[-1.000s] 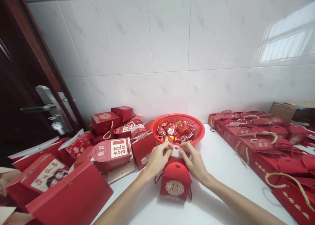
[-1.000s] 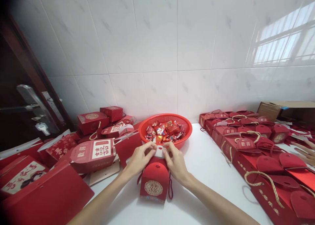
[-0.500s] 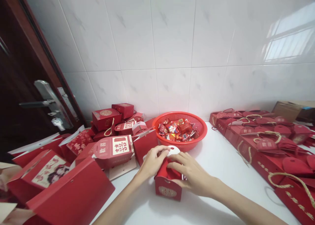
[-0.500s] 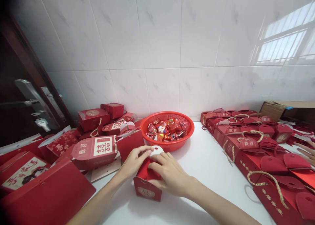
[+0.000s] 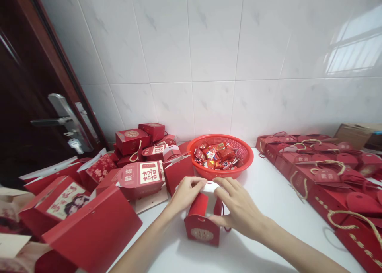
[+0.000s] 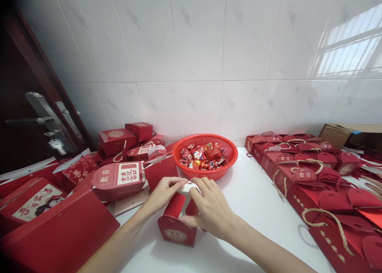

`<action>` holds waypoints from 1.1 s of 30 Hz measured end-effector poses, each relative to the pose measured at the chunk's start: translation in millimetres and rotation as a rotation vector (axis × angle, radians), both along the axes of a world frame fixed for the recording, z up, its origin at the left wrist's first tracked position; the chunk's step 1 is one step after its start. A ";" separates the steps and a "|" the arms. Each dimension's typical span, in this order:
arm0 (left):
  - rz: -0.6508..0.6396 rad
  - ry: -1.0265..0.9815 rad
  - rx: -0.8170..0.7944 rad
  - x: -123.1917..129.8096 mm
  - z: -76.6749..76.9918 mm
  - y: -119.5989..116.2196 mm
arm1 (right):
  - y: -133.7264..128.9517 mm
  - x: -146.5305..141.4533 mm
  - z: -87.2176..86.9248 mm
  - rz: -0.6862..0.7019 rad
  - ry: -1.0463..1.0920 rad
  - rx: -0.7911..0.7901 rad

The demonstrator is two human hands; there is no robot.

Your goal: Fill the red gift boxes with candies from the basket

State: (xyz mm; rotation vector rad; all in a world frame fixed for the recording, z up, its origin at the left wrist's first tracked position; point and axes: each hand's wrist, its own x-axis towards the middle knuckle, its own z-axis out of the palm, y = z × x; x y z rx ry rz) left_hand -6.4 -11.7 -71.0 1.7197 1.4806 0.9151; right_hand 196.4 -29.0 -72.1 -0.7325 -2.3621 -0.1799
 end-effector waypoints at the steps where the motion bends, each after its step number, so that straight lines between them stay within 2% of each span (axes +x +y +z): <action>1: 0.013 0.041 0.003 1.6 3.6 -2.5 | -2.2 2.3 0.5 -0.037 0.011 0.004; 5: 0.031 0.318 0.013 11.0 19.8 -19.2 | -14.2 13.2 -0.8 -0.077 0.064 -0.167; 8: -0.034 0.510 0.044 14.9 27.7 -31.2 | -21.5 19.8 -4.0 0.002 0.220 -0.332; 10: -0.060 0.531 0.036 11.8 31.0 -33.6 | -24.5 23.7 -6.4 0.055 0.333 -0.411; 12: -0.106 0.412 -0.020 4.0 33.7 -30.2 | -26.6 28.4 -9.9 0.056 0.425 -0.491; 16: -0.207 -0.036 -0.244 -14.7 33.7 -14.7 | -28.1 39.9 -23.7 -0.029 0.604 -0.743; 20: -0.222 -0.410 -0.409 -20.6 21.0 -3.1 | -25.1 45.7 -40.1 -0.028 0.842 -0.982; 23: -0.209 -0.500 -0.414 -16.3 9.9 -0.5 | -22.2 43.5 -45.9 0.036 0.939 -1.102; 26: -0.070 -0.325 -0.346 -7.8 4.7 -3.3 | -20.3 40.7 -46.6 0.051 0.952 -1.109; 28: 0.002 -0.147 -0.224 -1.6 4.7 -7.8 | -19.4 40.2 -46.5 0.017 0.906 -1.074; 31: 0.023 0.111 -0.015 3.8 6.5 -15.6 | -18.7 40.9 -47.6 -0.031 0.800 -1.011; 33: -0.006 0.249 0.031 2.7 5.9 -19.6 | -18.6 41.4 -48.9 -0.055 0.752 -0.981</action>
